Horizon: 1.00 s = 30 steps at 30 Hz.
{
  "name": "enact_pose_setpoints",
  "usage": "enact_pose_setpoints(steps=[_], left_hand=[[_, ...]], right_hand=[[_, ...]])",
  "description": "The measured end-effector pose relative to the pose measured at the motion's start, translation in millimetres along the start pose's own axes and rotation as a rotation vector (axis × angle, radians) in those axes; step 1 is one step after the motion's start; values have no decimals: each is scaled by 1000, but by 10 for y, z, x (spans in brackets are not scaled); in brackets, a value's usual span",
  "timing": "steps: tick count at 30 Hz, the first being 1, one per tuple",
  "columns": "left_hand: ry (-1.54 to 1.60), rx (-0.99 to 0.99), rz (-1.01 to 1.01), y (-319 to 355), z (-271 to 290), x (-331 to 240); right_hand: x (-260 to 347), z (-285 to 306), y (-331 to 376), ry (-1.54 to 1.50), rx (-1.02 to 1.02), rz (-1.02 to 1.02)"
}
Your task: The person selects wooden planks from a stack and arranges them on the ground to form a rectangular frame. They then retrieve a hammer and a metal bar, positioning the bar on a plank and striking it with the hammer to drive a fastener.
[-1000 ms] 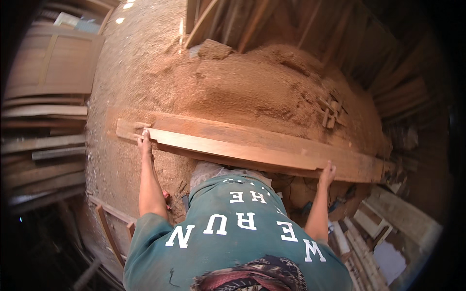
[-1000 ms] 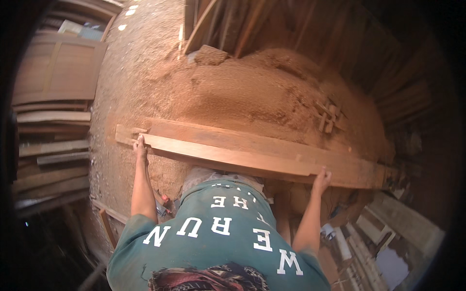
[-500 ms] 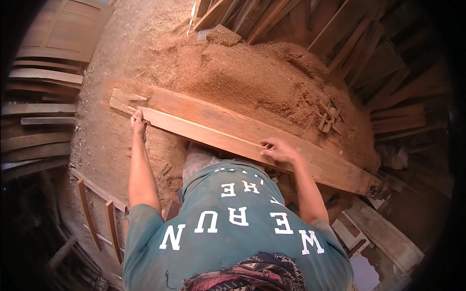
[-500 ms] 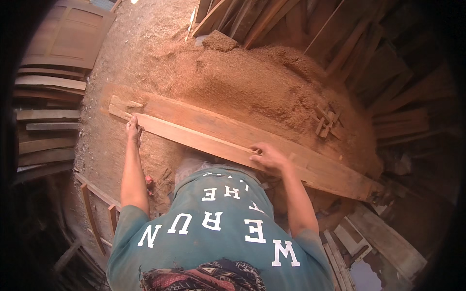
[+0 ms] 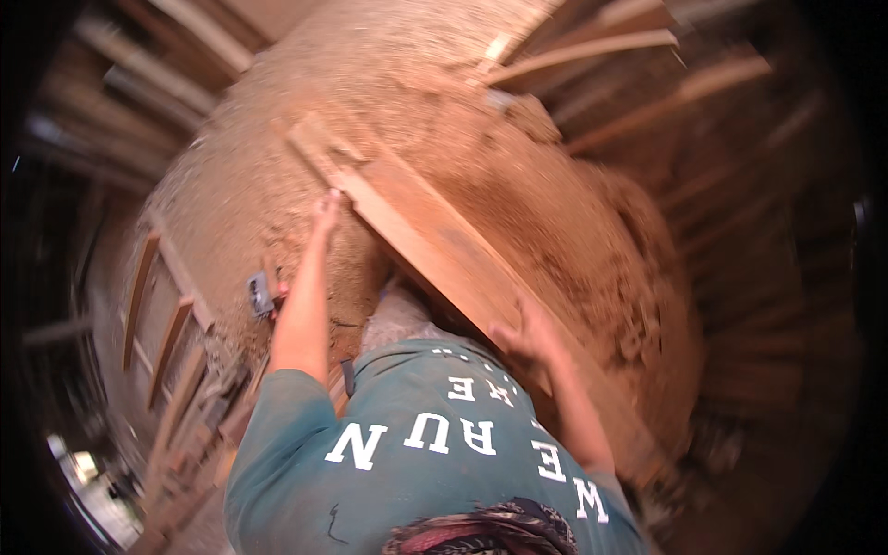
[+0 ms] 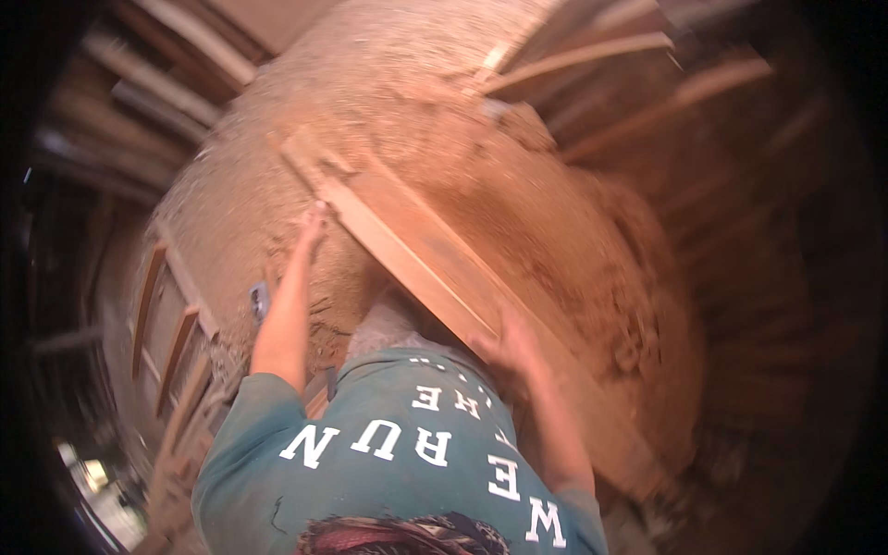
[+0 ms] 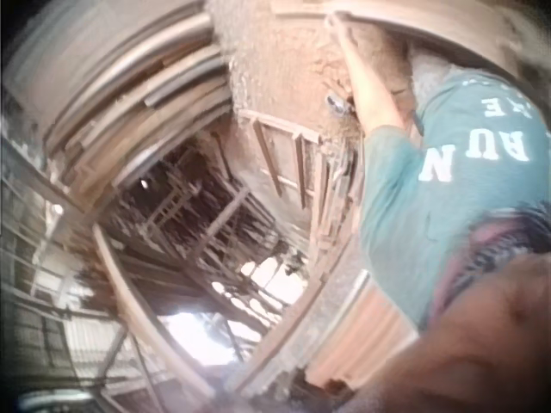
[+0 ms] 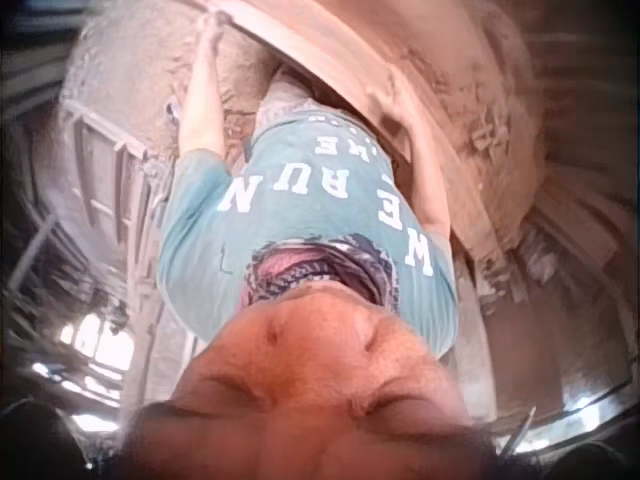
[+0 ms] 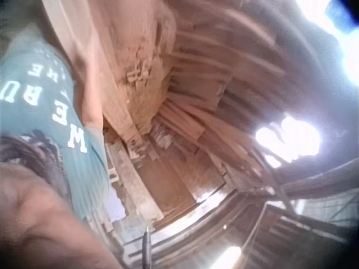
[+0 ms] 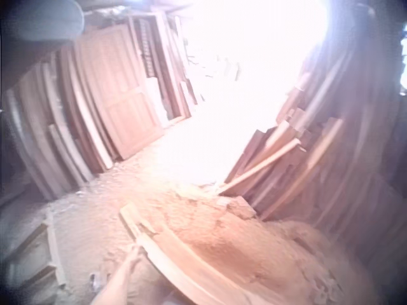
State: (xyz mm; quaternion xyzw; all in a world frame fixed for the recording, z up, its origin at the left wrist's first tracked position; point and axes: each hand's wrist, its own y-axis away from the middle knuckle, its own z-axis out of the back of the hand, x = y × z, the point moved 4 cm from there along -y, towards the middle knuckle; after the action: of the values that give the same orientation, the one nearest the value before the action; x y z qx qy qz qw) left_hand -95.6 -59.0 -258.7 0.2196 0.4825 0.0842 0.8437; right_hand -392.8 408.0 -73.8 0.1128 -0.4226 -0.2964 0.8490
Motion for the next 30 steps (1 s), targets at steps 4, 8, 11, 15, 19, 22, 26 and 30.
enact_pose_setpoints(steps=[4, 8, 11, 15, 19, 22, 26, 30], left_hand=[[-209, 60, -125, 865, 180, 458], [-566, 193, 221, 1872, 628, 1385], [-722, 402, 517, 2345, 877, 2563], [-839, 525, 247, 2543, 873, 2969], [-323, 135, 438, 2502, 1027, 2541], [-205, -41, 356, 2307, 1262, 2281], [-54, -45, 404, 1898, 1700, 2264], [-47, 17, 564, 1606, 2300, 2827]], right_hand=[[317, -422, 47, 262, 85, -117], [234, -563, 43, 280, -150, -34], [185, -540, -42, 220, 62, -148], [412, -282, -98, 170, 71, -201], [913, -72, -123, 188, 86, -191], [1416, -58, -186, 158, 101, -80], [1269, -263, -555, 70, 96, -9], [2123, -676, -958, -143, 179, 227]])
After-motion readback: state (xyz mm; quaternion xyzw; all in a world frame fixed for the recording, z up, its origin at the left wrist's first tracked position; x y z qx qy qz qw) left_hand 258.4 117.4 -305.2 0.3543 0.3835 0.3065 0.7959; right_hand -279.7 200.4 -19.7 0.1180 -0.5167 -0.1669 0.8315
